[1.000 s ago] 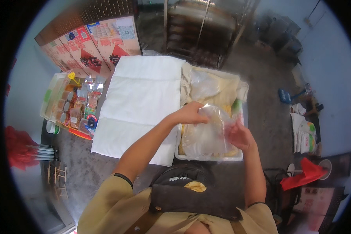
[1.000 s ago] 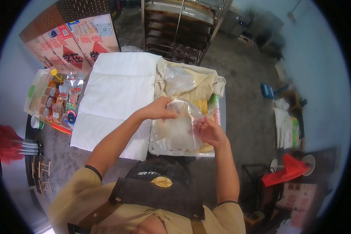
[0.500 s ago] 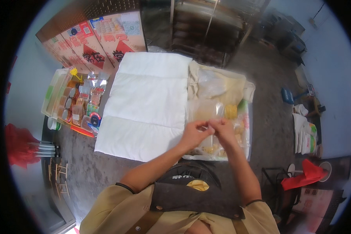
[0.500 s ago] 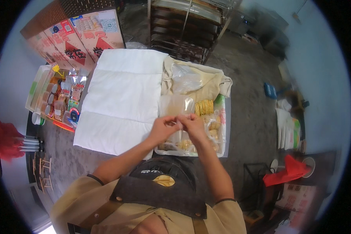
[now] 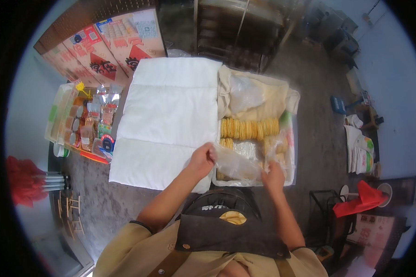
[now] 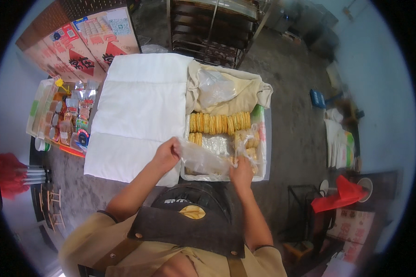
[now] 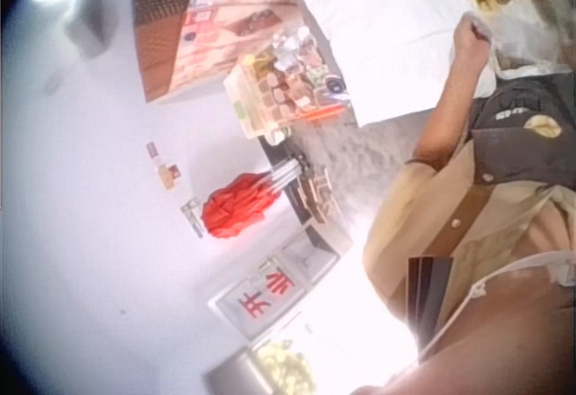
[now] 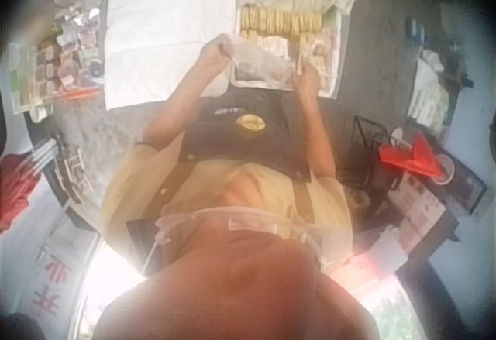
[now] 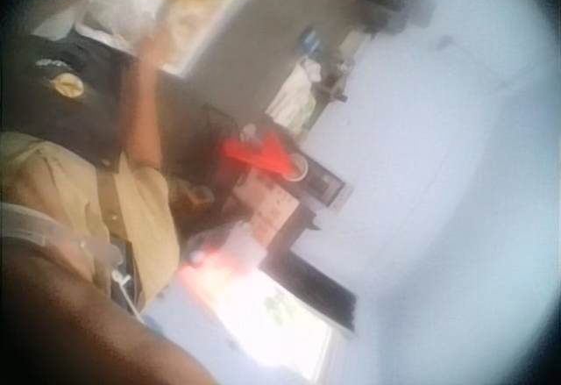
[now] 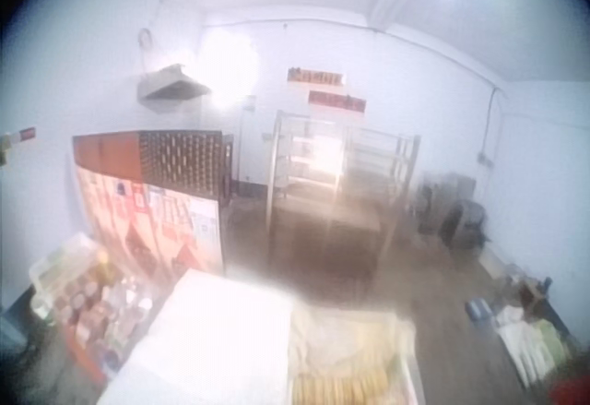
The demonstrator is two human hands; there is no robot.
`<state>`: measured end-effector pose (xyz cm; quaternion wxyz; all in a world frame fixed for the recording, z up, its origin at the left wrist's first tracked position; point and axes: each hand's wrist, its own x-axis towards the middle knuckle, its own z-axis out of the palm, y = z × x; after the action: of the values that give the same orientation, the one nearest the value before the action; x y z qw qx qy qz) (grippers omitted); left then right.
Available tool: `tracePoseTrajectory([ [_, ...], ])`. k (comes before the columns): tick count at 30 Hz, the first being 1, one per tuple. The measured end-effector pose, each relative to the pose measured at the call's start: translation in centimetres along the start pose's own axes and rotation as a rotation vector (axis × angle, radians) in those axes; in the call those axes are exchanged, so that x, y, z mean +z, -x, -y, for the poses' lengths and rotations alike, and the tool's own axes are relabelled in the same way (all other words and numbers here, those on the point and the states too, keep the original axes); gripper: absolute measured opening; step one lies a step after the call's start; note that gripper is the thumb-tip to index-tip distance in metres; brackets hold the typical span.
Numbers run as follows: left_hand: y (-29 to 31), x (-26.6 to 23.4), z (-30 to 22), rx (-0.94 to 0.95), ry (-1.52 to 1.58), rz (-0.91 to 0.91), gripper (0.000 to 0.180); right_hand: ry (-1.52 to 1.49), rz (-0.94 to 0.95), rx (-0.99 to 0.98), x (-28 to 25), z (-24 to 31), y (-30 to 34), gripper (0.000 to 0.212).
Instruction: The person places round baked goods into clear plastic bags and arranges them in a white tray. They use tongs to transfer items from a cloth-covered tray to the packaging tray, then seal the bags and cover the tray with a white cloth.
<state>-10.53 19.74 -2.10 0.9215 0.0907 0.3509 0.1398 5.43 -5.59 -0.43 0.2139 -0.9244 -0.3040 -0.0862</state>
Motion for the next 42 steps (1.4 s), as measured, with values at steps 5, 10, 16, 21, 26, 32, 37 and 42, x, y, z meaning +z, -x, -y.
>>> tracePoseTrajectory([
  [5,2.4,1.1,6.2,0.016,-0.362,0.127,0.014,-0.384,0.143,-0.197,0.0,3.7,0.2,0.02],
  [10,2.8,0.1,7.0,0.219,-1.073,0.221,0.013,-0.748,0.841,0.553,-1.0,0.8,-0.6,0.023],
  [16,0.9,-1.9,7.2,-0.361,-0.64,0.054,0.016,-2.219,0.863,1.116,-0.2,-5.4,-1.2,0.029],
  [21,-0.3,-3.8,10.8,-0.205,0.382,-0.047,0.017,-2.389,0.237,1.306,7.3,-4.1,-2.7,0.03],
  [26,-1.2,-4.6,13.8,0.105,0.682,-0.206,0.021,-1.826,0.258,1.216,11.5,-1.0,-3.0,0.053],
  [32,-2.6,-2.2,15.2,0.469,0.677,-0.318,0.034,-1.242,0.514,0.407,15.6,-0.3,-2.9,0.072],
  [37,-5.3,-0.5,17.2,0.741,-0.794,-0.644,0.05,-1.17,1.058,0.485,16.8,-0.3,-4.8,0.059],
  [42,-7.2,1.5,18.2,0.816,-0.942,-0.924,0.071,-1.349,1.13,0.651,18.7,0.6,-5.6,0.044],
])
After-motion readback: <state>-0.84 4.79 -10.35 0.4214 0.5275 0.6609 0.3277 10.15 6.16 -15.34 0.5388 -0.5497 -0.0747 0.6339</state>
